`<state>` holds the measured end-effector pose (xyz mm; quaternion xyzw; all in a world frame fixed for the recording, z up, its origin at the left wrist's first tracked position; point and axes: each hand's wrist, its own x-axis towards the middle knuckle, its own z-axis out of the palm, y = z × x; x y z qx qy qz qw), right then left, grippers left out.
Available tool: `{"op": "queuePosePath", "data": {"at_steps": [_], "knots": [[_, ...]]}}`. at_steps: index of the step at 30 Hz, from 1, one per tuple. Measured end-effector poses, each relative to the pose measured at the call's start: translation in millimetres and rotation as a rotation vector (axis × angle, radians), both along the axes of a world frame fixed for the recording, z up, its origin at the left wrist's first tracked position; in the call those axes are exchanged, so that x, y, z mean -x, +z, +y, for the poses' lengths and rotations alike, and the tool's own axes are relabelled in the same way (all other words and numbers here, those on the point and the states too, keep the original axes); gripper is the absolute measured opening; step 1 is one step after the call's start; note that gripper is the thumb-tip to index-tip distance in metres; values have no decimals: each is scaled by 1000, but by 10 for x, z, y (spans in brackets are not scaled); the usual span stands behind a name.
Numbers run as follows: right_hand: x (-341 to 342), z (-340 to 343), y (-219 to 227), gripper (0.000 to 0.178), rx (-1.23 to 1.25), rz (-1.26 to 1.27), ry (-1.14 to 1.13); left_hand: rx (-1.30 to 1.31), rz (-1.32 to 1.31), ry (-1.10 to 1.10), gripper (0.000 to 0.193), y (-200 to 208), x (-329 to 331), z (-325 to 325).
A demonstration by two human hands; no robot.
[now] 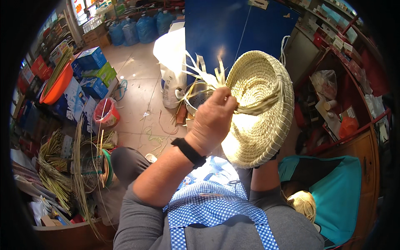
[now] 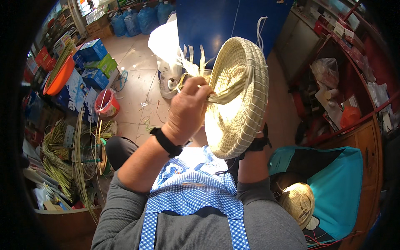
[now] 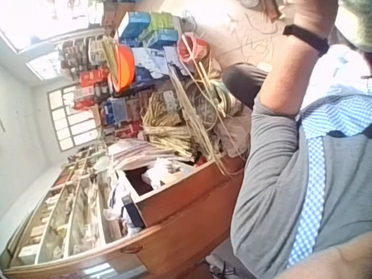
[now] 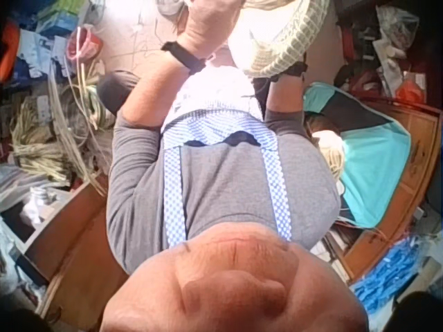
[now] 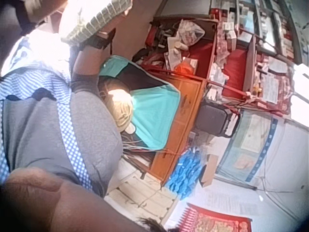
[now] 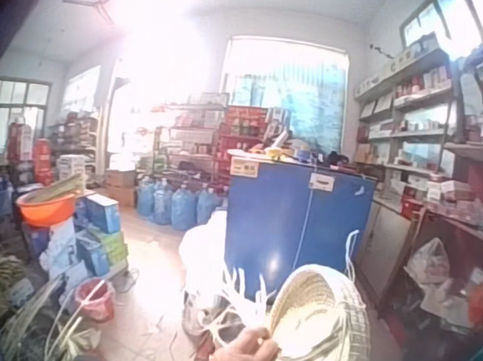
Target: The person weaves a small basket by hand using dried plant fibers, repeatedly threading strands through the rim and tightening the weave. The person occasionally lifts the basket to check its shape and continues weaving around the circumference.
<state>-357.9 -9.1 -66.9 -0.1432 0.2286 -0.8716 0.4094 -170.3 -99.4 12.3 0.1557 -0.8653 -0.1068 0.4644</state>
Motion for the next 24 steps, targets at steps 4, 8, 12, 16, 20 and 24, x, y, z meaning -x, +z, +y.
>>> {"op": "queuePosePath", "data": {"at_steps": [4, 8, 12, 16, 20, 24], "knots": [[44, 5, -110, 48, 57, 14, 67, -156, 157, -415, 28, -146, 159, 229], [89, -38, -126, 47, 32, 12, 63, -518, 71, -867, 18, -255, 167, 350], [102, -83, -142, 46, 19, 10, 60, -773, -87, -1099, 34, -342, 95, 298], [118, -129, -173, 45, 9, 17, 63, -1302, -34, -1246, 36, -430, 55, 368], [175, -211, -192, 44, -7, 27, 64, -1133, -21, -1095, 33, -475, 134, 292], [275, -347, -225, 43, -25, 46, 53, -888, 2, -1045, 40, -498, 146, 218]]}}
